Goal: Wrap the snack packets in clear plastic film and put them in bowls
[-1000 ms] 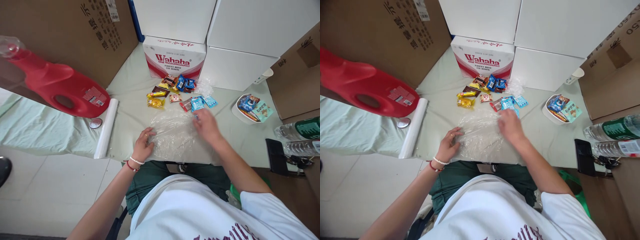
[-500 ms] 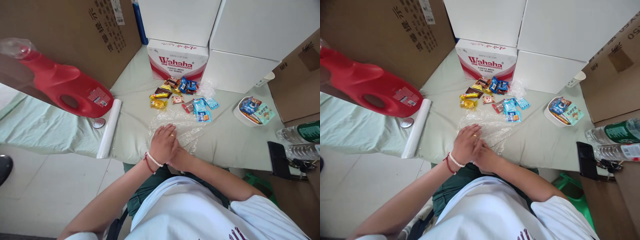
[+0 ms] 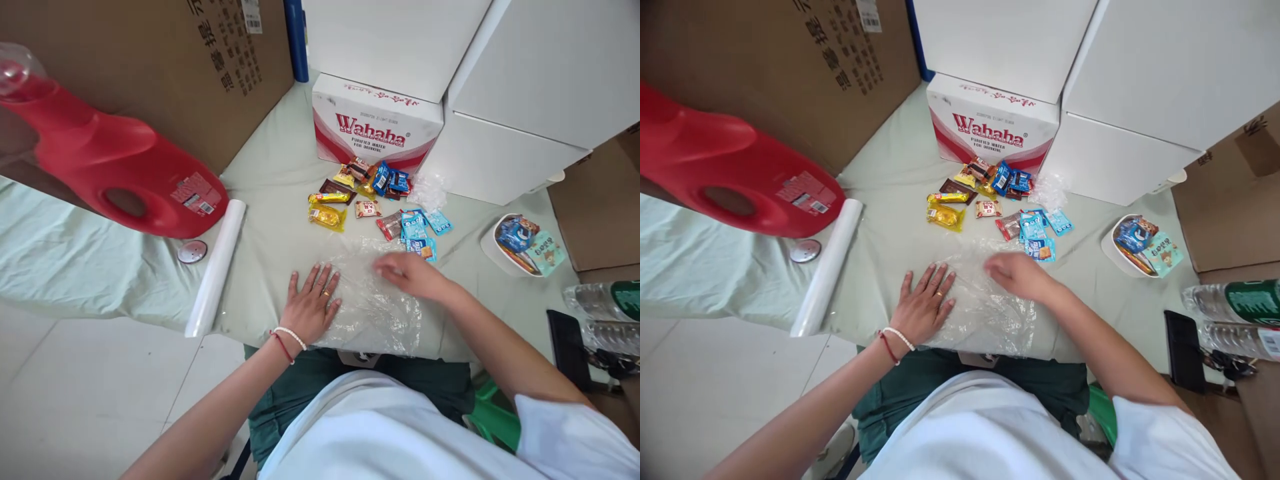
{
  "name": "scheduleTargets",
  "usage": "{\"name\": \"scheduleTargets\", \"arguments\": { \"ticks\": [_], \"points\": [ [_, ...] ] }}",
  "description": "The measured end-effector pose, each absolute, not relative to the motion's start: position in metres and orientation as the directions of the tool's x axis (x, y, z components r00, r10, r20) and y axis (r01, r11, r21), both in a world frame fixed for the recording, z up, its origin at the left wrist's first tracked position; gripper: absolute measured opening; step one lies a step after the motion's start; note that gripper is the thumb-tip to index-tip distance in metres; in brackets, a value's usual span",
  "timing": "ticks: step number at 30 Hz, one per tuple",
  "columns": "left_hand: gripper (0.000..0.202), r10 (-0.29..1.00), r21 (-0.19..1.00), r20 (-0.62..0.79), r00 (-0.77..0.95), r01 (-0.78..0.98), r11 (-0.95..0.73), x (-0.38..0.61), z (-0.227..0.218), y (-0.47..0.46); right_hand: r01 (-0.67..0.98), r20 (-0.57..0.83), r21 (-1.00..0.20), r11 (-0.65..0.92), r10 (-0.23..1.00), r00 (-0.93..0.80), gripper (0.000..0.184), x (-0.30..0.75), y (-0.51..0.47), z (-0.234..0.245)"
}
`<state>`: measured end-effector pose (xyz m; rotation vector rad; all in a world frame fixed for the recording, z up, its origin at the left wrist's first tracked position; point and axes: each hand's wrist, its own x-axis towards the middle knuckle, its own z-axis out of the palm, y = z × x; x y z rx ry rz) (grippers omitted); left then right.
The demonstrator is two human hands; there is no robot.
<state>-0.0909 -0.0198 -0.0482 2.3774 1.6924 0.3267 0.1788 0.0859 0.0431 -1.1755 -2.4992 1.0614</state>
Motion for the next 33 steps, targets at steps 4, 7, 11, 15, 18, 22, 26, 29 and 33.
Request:
{"name": "scheduleTargets", "arguments": {
  "ticks": [4,7,11,15,18,22,26,29,33],
  "points": [
    [0.059,0.943,0.296,0.056,0.329,0.896,-0.33,-0.092,-0.048,-0.019,0.785,0.035,-0.35,0.512,0.844,-0.535,0.043,0.09,0.164,0.035],
    [0.059,0.942,0.293,0.056,0.331,0.897,-0.332,-0.095,-0.049,-0.019,0.813,-0.015,-0.249,0.527,0.837,-0.547,0.061,0.038,0.193,0.017],
    [0.061,0.941,0.299,0.063,0.333,0.893,-0.337,-0.095,-0.05,-0.019,0.805,0.006,-0.232,0.546,0.828,-0.561,0.043,0.034,0.196,0.005],
    [0.06,0.951,0.322,0.071,0.302,0.895,-0.308,-0.089,-0.05,-0.025,0.774,0.192,-0.339,0.534,0.845,-0.499,0.045,0.092,0.164,0.026],
    [0.059,0.969,0.338,0.071,0.235,0.909,-0.245,-0.08,-0.051,-0.033,0.682,0.247,-0.412,0.605,0.794,-0.555,0.046,0.135,0.116,0.04],
    [0.06,0.976,0.349,0.092,0.195,0.912,-0.215,-0.072,-0.053,-0.04,0.622,0.162,-0.465,0.63,0.751,-0.64,0.043,0.152,0.051,0.017],
    [0.062,0.982,0.366,0.095,0.165,0.912,-0.188,-0.077,-0.056,-0.038,0.677,0.056,-0.415,0.608,0.759,-0.648,0.048,0.151,0.023,-0.022],
    [0.06,0.991,0.372,0.057,0.119,0.919,-0.131,-0.088,-0.057,-0.036,0.653,0.121,-0.435,0.62,0.759,-0.64,0.055,0.165,0.012,-0.028],
    [0.058,0.995,0.376,0.07,0.071,0.922,-0.092,-0.098,-0.053,-0.031,0.562,0.222,-0.508,0.653,0.73,-0.646,0.062,0.201,-0.019,-0.022]
  ]
}}
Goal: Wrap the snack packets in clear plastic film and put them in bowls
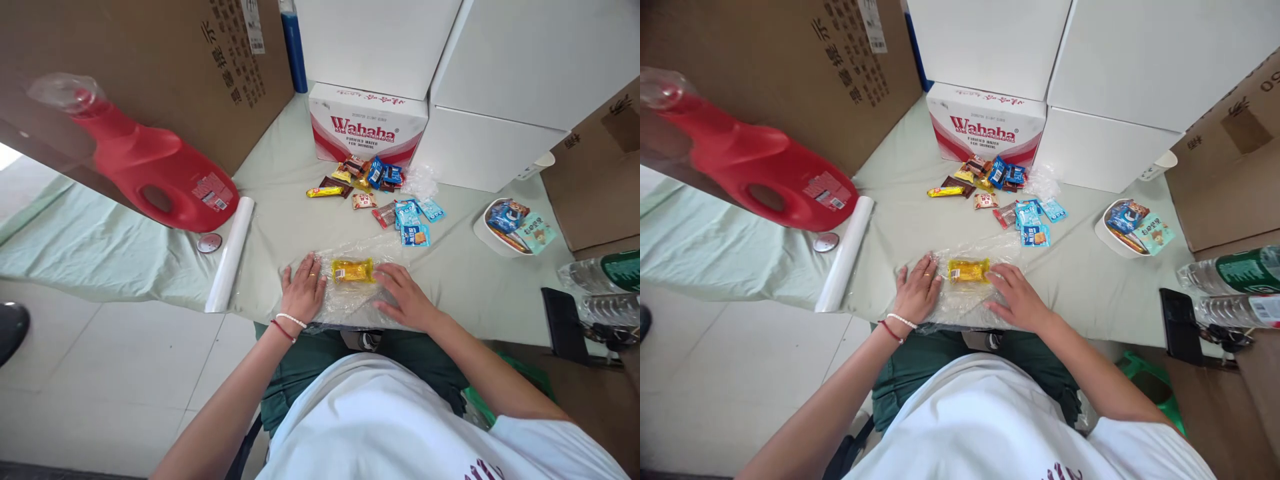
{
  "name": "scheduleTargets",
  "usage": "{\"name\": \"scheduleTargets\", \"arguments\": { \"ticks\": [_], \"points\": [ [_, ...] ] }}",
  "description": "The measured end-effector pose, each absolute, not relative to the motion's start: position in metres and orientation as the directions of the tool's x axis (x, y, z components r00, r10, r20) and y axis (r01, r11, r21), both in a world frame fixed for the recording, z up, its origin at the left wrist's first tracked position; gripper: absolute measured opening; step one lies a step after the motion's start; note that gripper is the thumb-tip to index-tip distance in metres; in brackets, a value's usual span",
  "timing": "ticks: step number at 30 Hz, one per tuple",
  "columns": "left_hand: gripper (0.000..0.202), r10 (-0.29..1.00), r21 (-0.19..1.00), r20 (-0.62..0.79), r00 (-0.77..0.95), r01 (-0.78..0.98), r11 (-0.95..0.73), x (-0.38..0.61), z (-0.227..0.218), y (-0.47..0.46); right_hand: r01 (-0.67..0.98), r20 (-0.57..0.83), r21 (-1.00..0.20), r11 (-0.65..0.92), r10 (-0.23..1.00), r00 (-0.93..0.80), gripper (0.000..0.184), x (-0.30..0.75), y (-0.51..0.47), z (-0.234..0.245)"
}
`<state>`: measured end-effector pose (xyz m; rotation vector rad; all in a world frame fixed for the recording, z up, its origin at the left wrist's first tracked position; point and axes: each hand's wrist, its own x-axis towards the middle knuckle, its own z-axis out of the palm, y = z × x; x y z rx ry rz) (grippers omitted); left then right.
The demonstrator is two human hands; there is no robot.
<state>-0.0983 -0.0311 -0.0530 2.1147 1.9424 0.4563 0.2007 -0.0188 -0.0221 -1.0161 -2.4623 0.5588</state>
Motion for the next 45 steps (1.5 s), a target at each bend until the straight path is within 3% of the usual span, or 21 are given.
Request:
{"name": "scheduleTargets", "arguments": {
  "ticks": [4,7,10,12,17,22,24,28,33,35,37,39,41,43,45],
  "points": [
    [0.057,0.993,0.383,0.113,0.027,0.921,-0.068,-0.1,-0.047,-0.014,0.559,0.159,-0.493,0.667,0.7,-0.696,0.055,0.221,-0.056,-0.035],
    [0.056,0.995,0.373,0.099,-0.004,0.927,-0.033,-0.099,-0.045,0.006,0.585,0.154,-0.493,0.644,0.727,-0.67,0.039,0.221,-0.063,-0.046],
    [0.049,0.991,0.366,0.137,-0.012,0.93,-0.039,-0.101,-0.042,0.021,0.551,0.172,-0.538,0.638,0.723,-0.669,0.025,0.217,-0.051,-0.043],
    [0.047,0.982,0.34,0.19,0.013,0.937,-0.079,-0.105,-0.037,0.022,0.506,0.17,-0.582,0.636,0.704,-0.689,0.026,0.216,-0.036,-0.032],
    [0.07,0.9,0.282,0.197,0.388,0.857,-0.431,-0.121,-0.027,0.0,0.428,0.139,-0.686,0.589,0.683,-0.717,0.03,0.213,0.007,0.008],
    [0.075,0.789,0.391,0.136,0.6,0.699,-0.599,-0.124,-0.034,-0.028,0.503,-0.019,-0.766,0.401,0.768,-0.641,0.026,0.203,0.043,0.023],
    [0.069,0.798,0.444,0.125,0.59,0.686,-0.577,-0.122,-0.04,-0.032,0.515,-0.129,-0.823,0.241,0.803,-0.581,0.026,0.199,0.05,0.019],
    [0.033,0.876,0.592,0.122,0.467,0.674,-0.442,-0.121,-0.049,-0.024,0.488,-0.392,-0.862,-0.138,0.791,-0.47,0.034,0.197,0.057,0.009],
    [0.032,0.99,0.904,0.001,0.14,0.423,-0.061,-0.131,-0.049,0.007,0.497,-0.503,-0.825,-0.271,0.752,-0.425,0.043,0.201,0.064,0.008],
    [0.029,0.996,0.957,-0.069,-0.053,0.277,0.081,-0.137,-0.046,0.016,0.552,-0.516,-0.797,-0.247,0.753,-0.408,0.043,0.202,0.068,0.007],
    [0.019,0.996,0.98,-0.011,-0.087,0.197,0.028,-0.144,-0.041,0.018,0.649,-0.489,-0.75,-0.123,0.764,-0.42,0.04,0.204,0.075,0.009],
    [0.026,0.982,0.962,0.155,0.107,0.21,-0.175,-0.15,-0.035,0.01,0.74,-0.446,-0.671,0.056,0.766,-0.462,0.036,0.204,0.082,0.015],
    [0.046,0.884,0.878,0.271,0.38,0.278,-0.389,-0.153,-0.032,-0.004,0.802,-0.433,-0.563,0.2,0.755,-0.492,0.034,0.201,0.092,0.026],
    [0.06,0.803,0.761,0.261,0.536,0.397,-0.513,-0.152,-0.035,-0.019,0.85,-0.463,-0.446,0.28,0.741,-0.486,0.035,0.196,0.102,0.039],
    [0.053,0.788,0.655,0.224,0.573,0.51,-0.558,-0.147,-0.042,-0.029,0.887,-0.498,-0.323,0.329,0.738,-0.455,0.037,0.187,0.113,0.05]
  ]
}}
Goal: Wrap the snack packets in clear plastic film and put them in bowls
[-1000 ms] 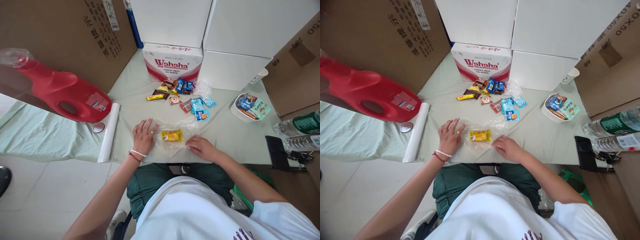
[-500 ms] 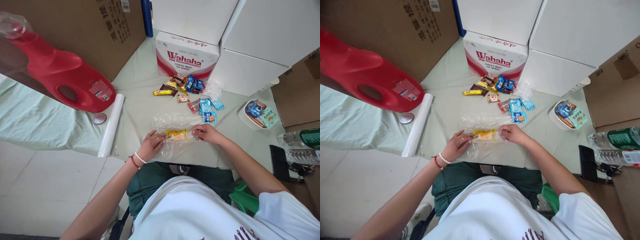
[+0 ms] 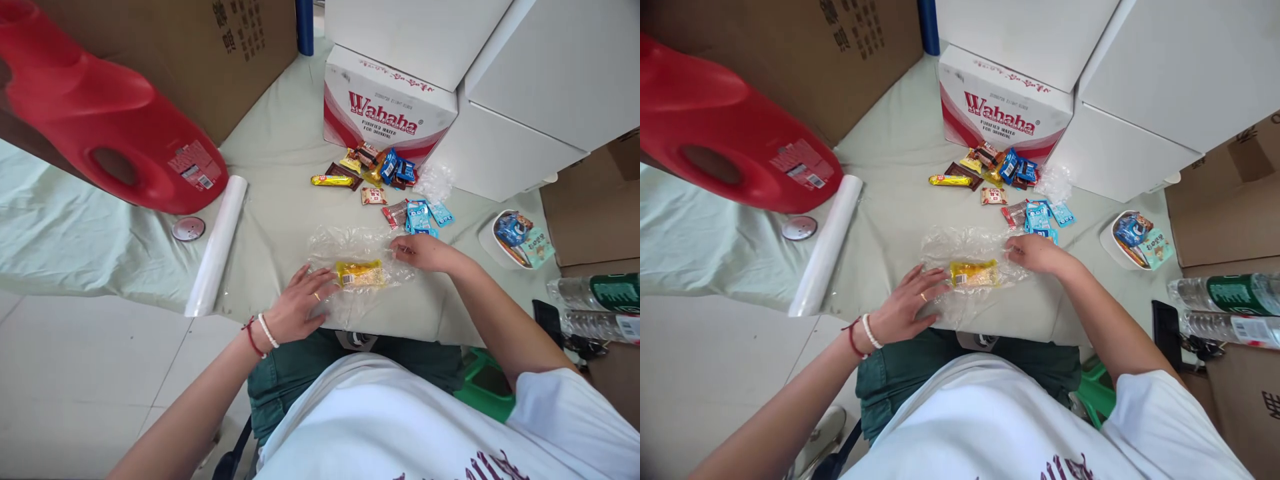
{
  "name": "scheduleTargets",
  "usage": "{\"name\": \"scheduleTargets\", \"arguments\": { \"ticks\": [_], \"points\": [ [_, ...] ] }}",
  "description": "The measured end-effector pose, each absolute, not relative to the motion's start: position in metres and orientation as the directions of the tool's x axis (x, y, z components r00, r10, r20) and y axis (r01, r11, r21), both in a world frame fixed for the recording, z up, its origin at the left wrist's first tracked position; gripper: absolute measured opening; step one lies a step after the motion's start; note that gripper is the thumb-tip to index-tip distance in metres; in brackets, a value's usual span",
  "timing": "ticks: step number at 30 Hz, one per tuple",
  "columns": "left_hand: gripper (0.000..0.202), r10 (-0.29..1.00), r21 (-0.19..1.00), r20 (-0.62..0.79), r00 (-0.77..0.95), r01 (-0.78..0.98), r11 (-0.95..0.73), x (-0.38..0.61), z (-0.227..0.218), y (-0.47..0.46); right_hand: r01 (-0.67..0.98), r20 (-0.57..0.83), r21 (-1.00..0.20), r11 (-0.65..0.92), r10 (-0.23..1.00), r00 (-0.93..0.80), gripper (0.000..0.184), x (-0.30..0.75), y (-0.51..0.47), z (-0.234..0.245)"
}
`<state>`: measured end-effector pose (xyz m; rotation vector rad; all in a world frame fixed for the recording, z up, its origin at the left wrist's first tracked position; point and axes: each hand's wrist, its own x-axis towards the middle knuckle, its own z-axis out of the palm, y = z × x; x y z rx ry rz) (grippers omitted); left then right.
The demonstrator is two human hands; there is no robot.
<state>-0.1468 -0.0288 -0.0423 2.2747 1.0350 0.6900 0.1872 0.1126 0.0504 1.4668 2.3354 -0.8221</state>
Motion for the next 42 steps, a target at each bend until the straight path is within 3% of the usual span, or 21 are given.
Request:
{"name": "scheduleTargets", "arguments": {
  "ticks": [2,4,7,10,13,16,18,20,22,24,28,31,33,35,38,42],
  "points": [
    [0.031,0.803,0.609,0.244,0.543,0.558,-0.563,-0.141,-0.05,-0.033,0.909,-0.478,-0.207,0.363,0.773,-0.418,0.037,0.175,0.122,0.055],
    [0.02,0.827,0.636,0.314,0.466,0.544,-0.547,-0.134,-0.055,-0.031,0.902,-0.377,-0.135,0.411,0.82,-0.43,0.039,0.159,0.129,0.051],
    [0.014,0.891,0.73,0.37,0.262,0.511,-0.453,-0.125,-0.058,-0.02,0.842,-0.25,-0.149,0.518,0.804,-0.539,0.057,0.134,0.137,0.032],
    [0.013,0.944,0.77,0.329,-0.009,0.582,-0.263,-0.12,-0.06,0.001,0.824,-0.257,-0.166,0.541,0.783,-0.566,0.07,0.115,0.142,0.012],
    [0.007,0.889,0.756,0.315,-0.332,0.654,-0.024,-0.122,-0.056,0.015,0.87,-0.276,-0.18,0.458,0.826,-0.492,0.058,0.106,0.145,0.002],
    [0.01,0.699,0.707,0.487,-0.525,0.706,0.037,-0.123,-0.04,0.003,0.885,-0.312,-0.253,0.391,0.833,-0.457,0.033,0.106,0.148,0.001],
    [0.016,0.633,0.608,0.654,-0.414,0.786,-0.114,-0.116,-0.027,-0.017,0.87,-0.335,-0.303,0.389,0.811,-0.48,0.022,0.108,0.15,0.002],
    [0.023,0.673,0.446,0.735,-0.083,0.806,-0.388,-0.102,-0.018,-0.035,0.845,-0.33,-0.355,0.399,0.793,-0.513,0.021,0.111,0.153,0.003],
    [0.031,0.745,0.362,0.64,0.186,0.783,-0.506,-0.085,-0.016,-0.042,0.818,-0.287,-0.397,0.416,0.79,-0.541,0.022,0.115,0.154,0.006],
    [0.034,0.855,0.348,0.452,0.253,0.833,-0.43,-0.07,-0.02,-0.034,0.787,-0.212,-0.415,0.457,0.793,-0.572,0.024,0.12,0.149,0.012],
    [0.034,0.956,0.38,0.207,0.208,0.883,-0.274,-0.063,-0.038,-0.009,0.646,-0.079,-0.436,0.627,0.688,-0.721,0.032,0.126,0.11,0.023],
    [0.031,0.972,0.579,0.191,0.135,0.785,-0.223,-0.077,-0.051,-0.007,0.565,-0.17,-0.39,0.727,0.547,-0.82,0.038,0.126,0.066,0.021],
    [0.03,0.977,0.746,0.203,-0.063,0.656,-0.113,-0.091,-0.057,-0.01,0.567,-0.238,-0.331,0.755,0.514,-0.824,0.043,0.124,0.043,0.014],
    [0.03,0.917,0.826,0.191,-0.35,0.563,0.043,-0.104,-0.061,-0.012,0.581,-0.25,-0.289,0.761,0.526,-0.813,0.049,0.123,0.029,0.007],
    [0.035,0.823,0.786,0.201,-0.531,0.589,0.188,-0.114,-0.063,-0.01,0.612,-0.223,-0.292,0.735,0.571,-0.79,0.051,0.121,0.025,0.002],
    [0.028,0.889,0.757,0.18,-0.422,0.637,0.149,-0.101,-0.056,-0.004,0.61,-0.184,-0.334,0.719,0.585,-0.79,0.047,0.12,0.025,0.001]
  ]
}}
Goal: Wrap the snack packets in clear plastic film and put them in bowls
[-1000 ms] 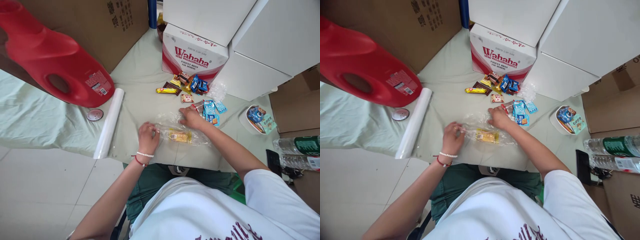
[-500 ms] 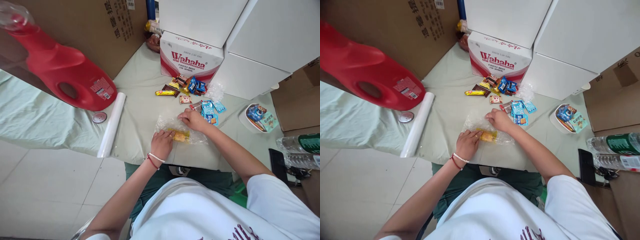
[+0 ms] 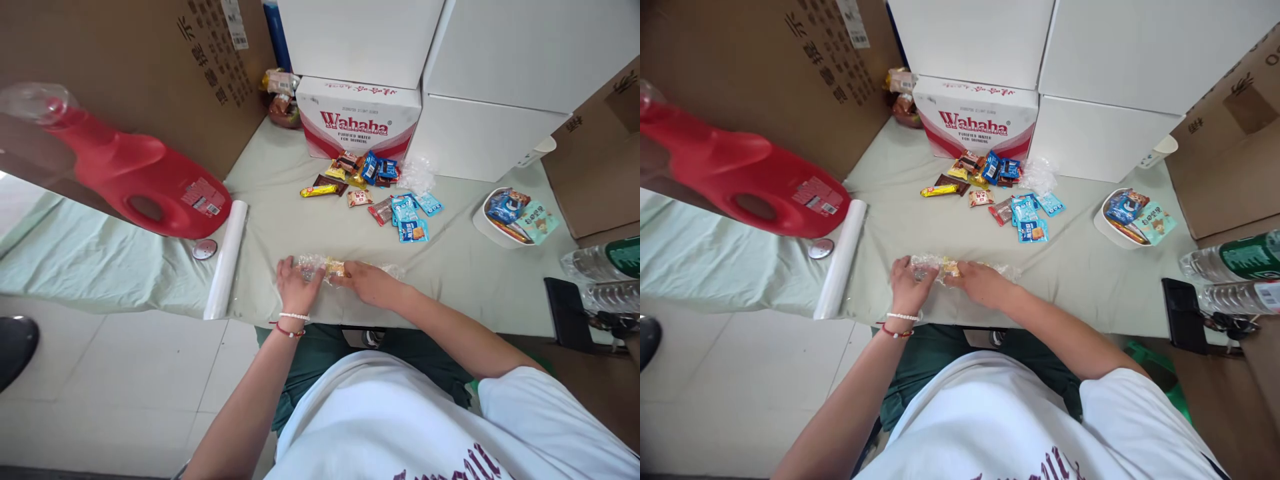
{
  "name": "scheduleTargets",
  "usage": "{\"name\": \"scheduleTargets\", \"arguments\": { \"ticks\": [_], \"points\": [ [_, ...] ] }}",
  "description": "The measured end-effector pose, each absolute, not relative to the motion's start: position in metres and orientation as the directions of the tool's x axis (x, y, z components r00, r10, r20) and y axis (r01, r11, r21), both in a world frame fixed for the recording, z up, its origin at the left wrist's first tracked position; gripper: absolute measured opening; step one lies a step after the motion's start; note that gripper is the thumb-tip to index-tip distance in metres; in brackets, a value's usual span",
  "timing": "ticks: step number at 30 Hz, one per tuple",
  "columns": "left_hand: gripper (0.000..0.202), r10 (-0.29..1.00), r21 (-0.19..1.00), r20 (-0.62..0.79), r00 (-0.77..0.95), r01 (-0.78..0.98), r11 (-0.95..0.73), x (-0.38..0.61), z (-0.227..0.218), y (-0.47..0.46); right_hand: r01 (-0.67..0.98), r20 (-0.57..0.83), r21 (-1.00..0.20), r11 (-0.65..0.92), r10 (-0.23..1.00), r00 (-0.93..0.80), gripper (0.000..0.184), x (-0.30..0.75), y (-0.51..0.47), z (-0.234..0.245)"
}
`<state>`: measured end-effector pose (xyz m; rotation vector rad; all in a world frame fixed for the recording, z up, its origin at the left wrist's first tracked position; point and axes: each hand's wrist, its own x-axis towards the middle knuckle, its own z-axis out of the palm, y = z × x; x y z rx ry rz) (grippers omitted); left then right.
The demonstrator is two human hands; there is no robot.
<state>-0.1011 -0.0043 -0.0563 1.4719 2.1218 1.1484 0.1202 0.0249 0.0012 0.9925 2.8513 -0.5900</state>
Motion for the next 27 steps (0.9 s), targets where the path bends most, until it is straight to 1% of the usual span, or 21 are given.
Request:
{"name": "scheduleTargets", "arguments": {
  "ticks": [3,5,7,8,10,11,12,13,14,15,16,17,18,19,21,23,24,26,27],
  "points": [
    [0.018,0.923,0.821,0.124,-0.364,0.56,0.111,-0.078,-0.041,-0.005,0.582,-0.128,-0.353,0.732,0.579,-0.805,0.048,0.124,0.018,0.0],
    [0.01,0.952,0.831,0.155,-0.263,0.555,0.018,-0.059,-0.029,-0.009,0.557,-0.062,-0.402,0.727,0.586,-0.808,0.052,0.131,0.01,-0.002],
    [0.01,0.973,0.77,0.218,-0.073,0.626,-0.126,-0.041,-0.021,-0.016,0.515,0.009,-0.49,0.703,0.595,-0.804,0.05,0.142,0.003,-0.005],
    [0.013,0.971,0.716,0.238,0.031,0.67,-0.197,-0.034,-0.019,-0.021,0.48,0.033,-0.542,0.69,0.588,-0.808,0.044,0.149,0.0,-0.006],
    [0.021,0.947,0.588,0.255,0.196,0.746,-0.312,-0.024,-0.02,-0.031,0.426,0.048,-0.645,0.634,0.591,-0.805,0.025,0.165,-0.006,-0.009],
    [0.025,0.933,0.526,0.264,0.246,0.774,-0.353,-0.021,-0.023,-0.036,0.444,0.053,-0.676,0.587,0.641,-0.766,0.021,0.173,-0.008,-0.011],
    [0.029,0.919,0.476,0.277,0.28,0.791,-0.384,-0.02,-0.028,-0.04,0.503,0.057,-0.683,0.53,0.725,-0.687,0.023,0.181,-0.01,-0.013],
    [0.033,0.907,0.438,0.291,0.303,0.801,-0.408,-0.02,-0.032,-0.044,0.595,0.061,-0.662,0.456,0.823,-0.564,0.026,0.188,-0.012,-0.016],
    [0.036,0.898,0.413,0.305,0.318,0.805,-0.425,-0.021,-0.037,-0.047,0.697,0.066,-0.617,0.365,0.907,-0.416,0.028,0.194,-0.015,-0.019],
    [0.038,0.89,0.397,0.317,0.327,0.807,-0.438,-0.022,-0.042,-0.049,0.785,0.071,-0.557,0.271,0.957,-0.28,0.032,0.198,-0.017,-0.021],
    [0.041,0.885,0.388,0.325,0.334,0.806,-0.447,-0.024,-0.045,-0.051,0.845,0.066,-0.496,0.203,0.978,-0.196,0.037,0.202,-0.018,-0.022],
    [0.043,0.882,0.386,0.327,0.339,0.804,-0.452,-0.025,-0.048,-0.052,0.877,0.042,-0.449,0.169,0.985,-0.169,0.037,0.204,-0.019,-0.022],
    [0.045,0.881,0.387,0.325,0.343,0.801,-0.456,-0.026,-0.05,-0.052,0.889,0.002,-0.43,0.159,0.984,-0.176,0.033,0.204,-0.019,-0.02],
    [0.048,0.882,0.392,0.32,0.346,0.799,-0.456,-0.027,-0.052,-0.052,0.885,-0.039,-0.439,0.155,0.981,-0.191,0.026,0.202,-0.016,-0.017],
    [0.052,0.885,0.402,0.311,0.346,0.796,-0.452,-0.027,-0.054,-0.052,0.85,-0.095,-0.503,0.155,0.968,-0.233,0.021,0.192,-0.008,-0.006],
    [0.053,0.883,0.401,0.317,0.347,0.794,-0.456,-0.026,-0.056,-0.05,0.807,-0.09,-0.56,0.185,0.955,-0.282,0.02,0.171,0.005,0.006],
    [0.05,0.878,0.396,0.327,0.349,0.794,-0.462,-0.025,-0.057,-0.049,0.793,-0.074,-0.569,0.219,0.946,-0.315,0.019,0.156,0.013,0.011],
    [0.042,0.868,0.381,0.351,0.352,0.793,-0.475,-0.025,-0.058,-0.049,0.788,-0.069,-0.537,0.3,0.916,-0.396,0.019,0.124,0.025,0.017],
    [0.037,0.86,0.376,0.368,0.353,0.789,-0.485,-0.026,-0.058,-0.05,0.795,-0.096,-0.504,0.337,0.893,-0.439,0.02,0.107,0.03,0.017]
  ]
}}
